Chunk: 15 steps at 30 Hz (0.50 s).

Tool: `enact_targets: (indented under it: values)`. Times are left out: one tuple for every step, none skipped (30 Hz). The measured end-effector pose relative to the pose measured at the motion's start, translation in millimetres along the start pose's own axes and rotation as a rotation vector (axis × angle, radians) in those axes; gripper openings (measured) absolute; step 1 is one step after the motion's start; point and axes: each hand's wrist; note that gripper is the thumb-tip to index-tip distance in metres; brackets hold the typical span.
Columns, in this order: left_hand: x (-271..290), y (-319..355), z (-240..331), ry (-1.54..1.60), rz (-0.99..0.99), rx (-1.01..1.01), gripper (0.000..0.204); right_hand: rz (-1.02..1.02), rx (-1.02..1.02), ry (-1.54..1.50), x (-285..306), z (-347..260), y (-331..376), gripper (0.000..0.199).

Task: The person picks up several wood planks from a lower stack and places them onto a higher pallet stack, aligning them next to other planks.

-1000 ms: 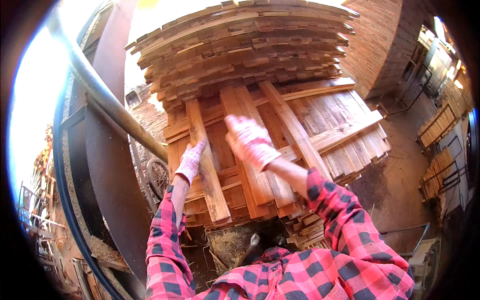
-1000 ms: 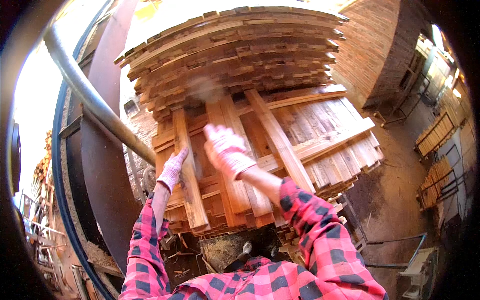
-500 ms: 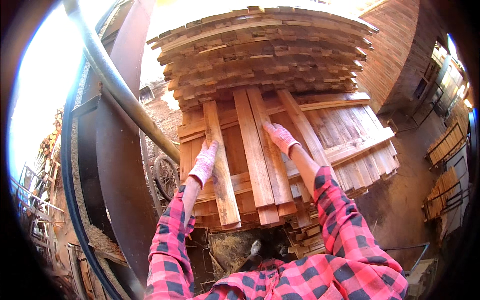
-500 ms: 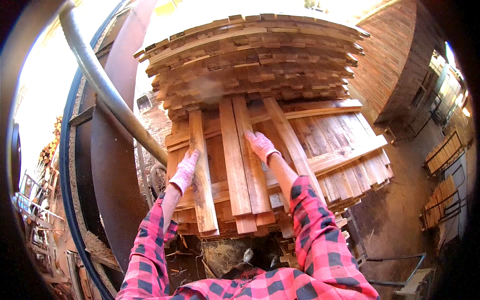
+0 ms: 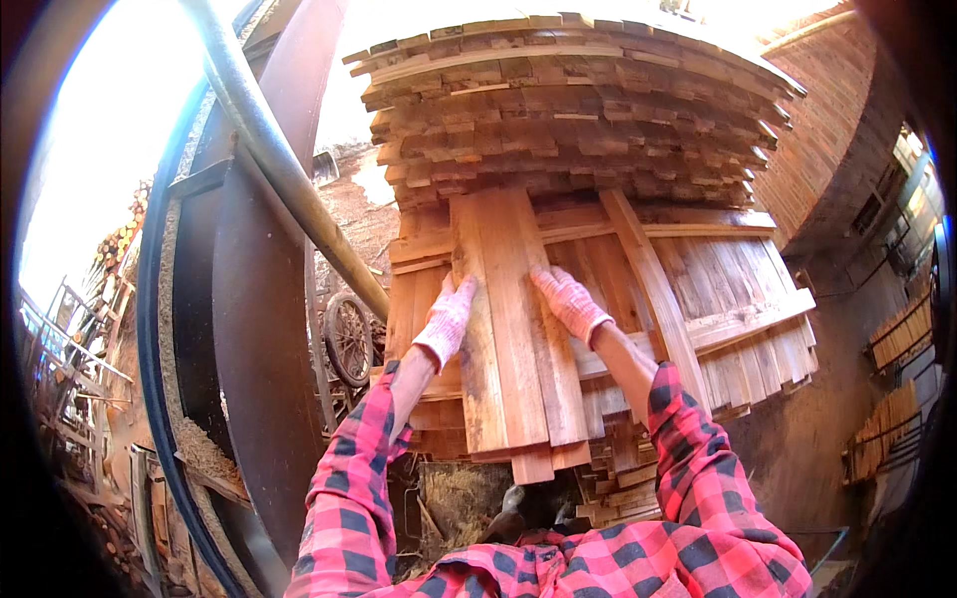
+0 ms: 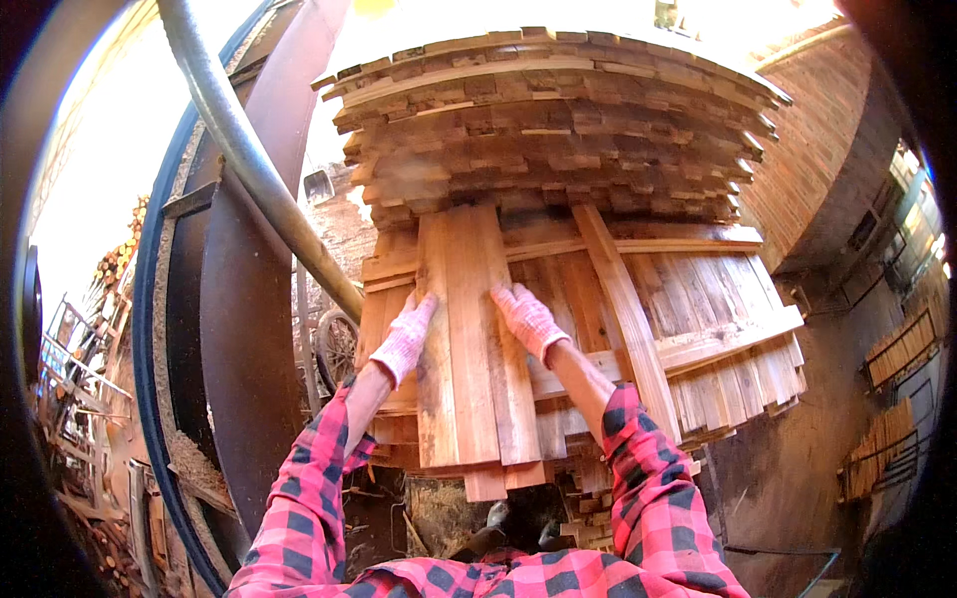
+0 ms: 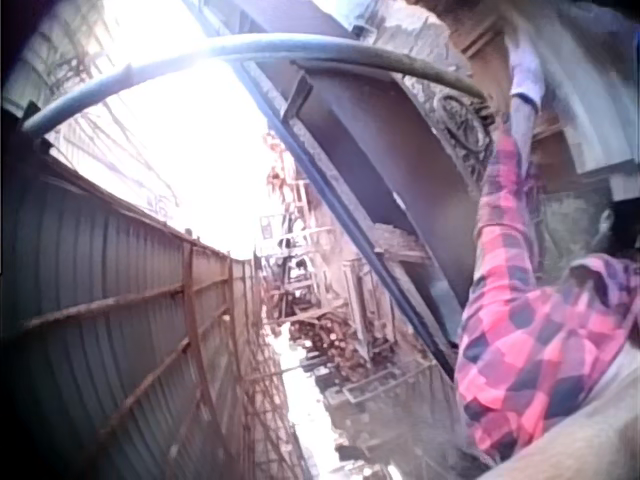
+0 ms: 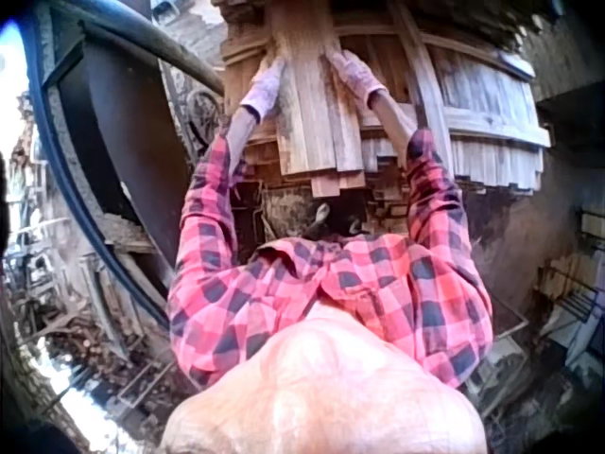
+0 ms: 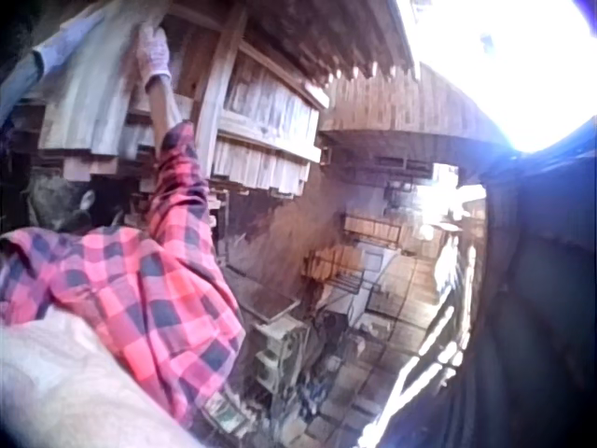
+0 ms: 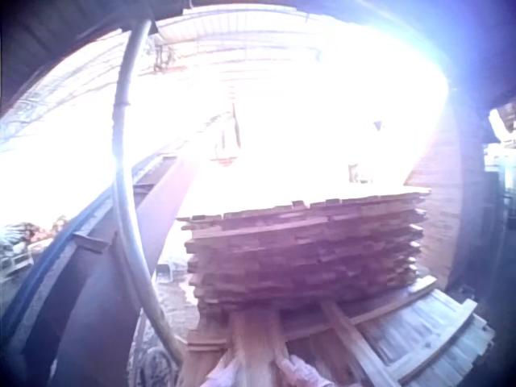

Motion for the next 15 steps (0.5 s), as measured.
enact_targets:
  values:
    - [13.6, -2.4, -3.8, -0.014, 0.014, 0.009, 0.084, 0.007, 0.074, 0.053, -12.2, 3.2, -6.2, 0.048]
    - [34.2, -1.5, -10.4, -0.031, 0.042, 0.027, 0.081, 0.005, 0.155, 0.095, -27.4, -2.1, -13.8, 0.046]
    - [46.1, 2.9, -11.6, 0.002, 0.043, 0.038, 0.082, -0.002, 0.154, 0.073, -37.9, -10.4, -20.4, 0.046]
    - [62.3, 6.5, -13.1, -0.001, 0.057, 0.028, 0.084, -0.023, 0.158, 0.022, -47.4, -23.1, -27.2, 0.046]
    - [74.3, 6.5, -12.9, 0.032, 0.036, 0.014, 0.081, -0.028, 0.084, -0.025, -55.5, -35.4, -36.3, 0.049]
    - [90.7, 11.0, -9.3, 0.061, 0.023, 0.001, 0.079, -0.037, 0.015, -0.078, -64.8, -53.0, -45.5, 0.054]
    - [116.4, -5.3, -16.7, 0.038, 0.030, -0.043, 0.069, -0.004, -0.116, -0.228, -75.4, -77.0, -57.3, 0.060]
    - [137.7, -17.4, -27.7, 0.054, 0.023, -0.051, 0.066, 0.024, -0.249, -0.380, -82.0, -97.7, -66.1, 0.068]
    - [140.4, -19.9, -22.1, 0.080, -0.011, -0.054, 0.062, 0.025, -0.190, -0.395, -82.4, -100.7, -73.2, 0.073]
    - [142.9, -22.6, -15.9, 0.104, -0.045, -0.056, 0.059, 0.020, -0.245, -0.386, -80.2, -102.7, -83.3, 0.066]
    - [145.6, -31.1, -4.3, 0.021, -0.056, -0.026, 0.056, 0.016, -0.301, -0.377, -76.4, -104.7, -96.3, 0.060]
    - [148.6, -38.2, -7.0, 0.032, -0.080, -0.045, 0.056, 0.007, -0.361, -0.372, -76.0, -105.5, -101.7, 0.055]
    - [150.3, -45.8, -8.6, 0.042, -0.105, -0.065, 0.056, 0.040, -0.278, -0.304, -80.8, -102.8, -107.1, 0.053]
    - [151.2, -53.4, -9.6, 0.051, -0.134, -0.086, 0.056, 0.057, -0.257, -0.294, -81.8, -99.4, -107.7, 0.048]
    - [153.3, -43.7, 2.1, 0.000, -0.117, -0.030, 0.056, 0.061, -0.238, -0.290, -84.0, -102.2, -105.6, 0.043]
Point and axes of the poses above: each hand's wrist, its own y-axis away from the middle knuckle, its own x-axis out of the back of the hand, z = x × y, and after that the axes turned 4 degrees about x, right-handed
